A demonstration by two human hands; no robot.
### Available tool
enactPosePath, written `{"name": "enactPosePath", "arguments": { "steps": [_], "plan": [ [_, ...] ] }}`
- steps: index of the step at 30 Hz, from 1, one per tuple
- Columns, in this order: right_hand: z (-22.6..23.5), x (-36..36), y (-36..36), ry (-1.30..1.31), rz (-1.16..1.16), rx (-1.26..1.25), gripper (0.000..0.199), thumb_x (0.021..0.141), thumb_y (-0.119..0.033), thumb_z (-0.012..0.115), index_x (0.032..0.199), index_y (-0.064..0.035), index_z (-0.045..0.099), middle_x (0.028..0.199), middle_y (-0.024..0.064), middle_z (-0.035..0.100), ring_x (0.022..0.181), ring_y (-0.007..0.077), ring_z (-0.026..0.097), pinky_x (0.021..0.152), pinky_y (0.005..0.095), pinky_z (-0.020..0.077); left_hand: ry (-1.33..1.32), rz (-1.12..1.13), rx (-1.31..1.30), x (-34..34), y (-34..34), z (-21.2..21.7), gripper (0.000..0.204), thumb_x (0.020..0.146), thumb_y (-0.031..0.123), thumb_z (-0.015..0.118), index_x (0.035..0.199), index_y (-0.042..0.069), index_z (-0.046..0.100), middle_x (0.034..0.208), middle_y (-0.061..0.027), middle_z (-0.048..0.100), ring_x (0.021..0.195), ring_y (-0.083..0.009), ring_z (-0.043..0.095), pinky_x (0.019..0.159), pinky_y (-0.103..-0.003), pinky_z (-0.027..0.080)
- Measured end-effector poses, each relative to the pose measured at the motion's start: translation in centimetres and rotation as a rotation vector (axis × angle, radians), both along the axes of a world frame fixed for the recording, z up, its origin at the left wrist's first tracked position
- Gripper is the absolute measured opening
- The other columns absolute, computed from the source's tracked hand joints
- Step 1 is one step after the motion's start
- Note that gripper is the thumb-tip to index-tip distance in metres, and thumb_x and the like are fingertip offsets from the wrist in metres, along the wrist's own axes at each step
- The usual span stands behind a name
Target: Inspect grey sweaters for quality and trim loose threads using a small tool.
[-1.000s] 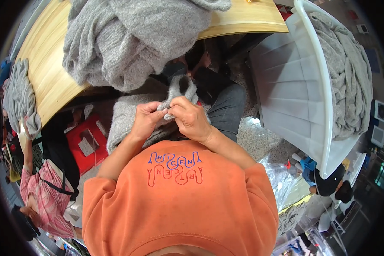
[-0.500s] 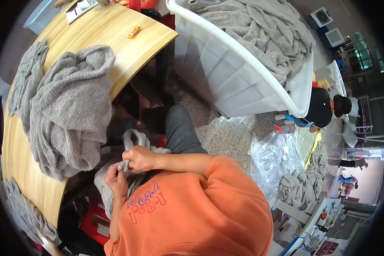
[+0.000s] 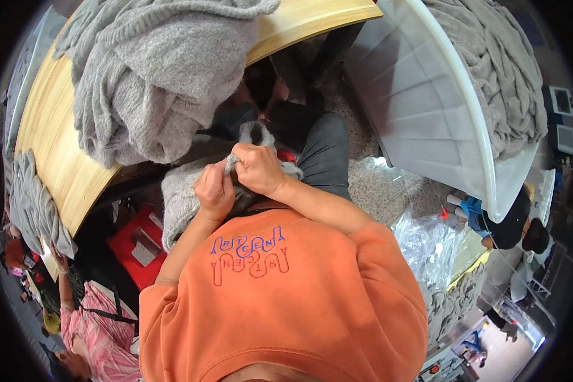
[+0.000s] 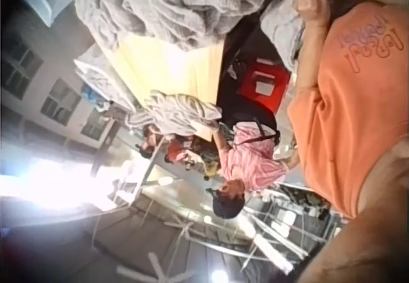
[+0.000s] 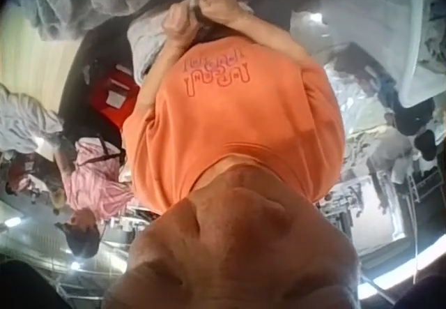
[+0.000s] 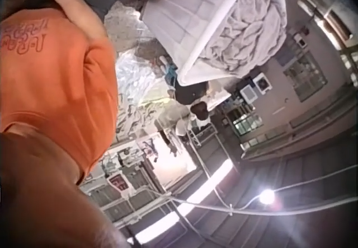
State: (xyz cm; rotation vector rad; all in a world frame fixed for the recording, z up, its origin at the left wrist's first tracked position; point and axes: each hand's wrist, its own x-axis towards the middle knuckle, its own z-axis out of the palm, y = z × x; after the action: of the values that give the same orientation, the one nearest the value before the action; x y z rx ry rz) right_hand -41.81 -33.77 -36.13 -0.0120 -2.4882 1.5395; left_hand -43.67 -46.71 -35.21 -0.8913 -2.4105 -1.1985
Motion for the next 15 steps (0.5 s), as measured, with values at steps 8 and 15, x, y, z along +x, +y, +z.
{"name": "enactPosePath", "arguments": {
  "steps": [8,15],
  "plan": [
    [-0.6,0.9,3.8,-0.253,-0.062,-0.467,0.018,0.069,0.006,0.047,0.084,0.0014,0.057,0.073,0.0023,0.056,0.068,0.0047,0.050,0.059,0.0197,0.0413,-0.347,0.043,-0.093,-1.5,-2.7,0.1,0.004,0.071,0.002,0.057,0.075,0.002,0.055,0.064,-0.0109,0.053,0.054,-0.0251,0.052,0.051,-0.033,0.042],
    [0.9,1.0,3.2,-0.004,0.277,0.120,0.030,0.067,-0.008,0.060,0.095,-0.0020,0.054,0.094,0.0136,0.055,0.083,0.0272,0.056,0.071,0.0316,0.0449,-0.898,-0.094,0.082,-2.0,-2.3,2.3,0.004,0.077,0.003,0.055,0.075,-0.001,0.054,0.061,0.0024,0.048,0.058,-0.0042,0.040,0.050,-0.021,0.036]
  ]
}}
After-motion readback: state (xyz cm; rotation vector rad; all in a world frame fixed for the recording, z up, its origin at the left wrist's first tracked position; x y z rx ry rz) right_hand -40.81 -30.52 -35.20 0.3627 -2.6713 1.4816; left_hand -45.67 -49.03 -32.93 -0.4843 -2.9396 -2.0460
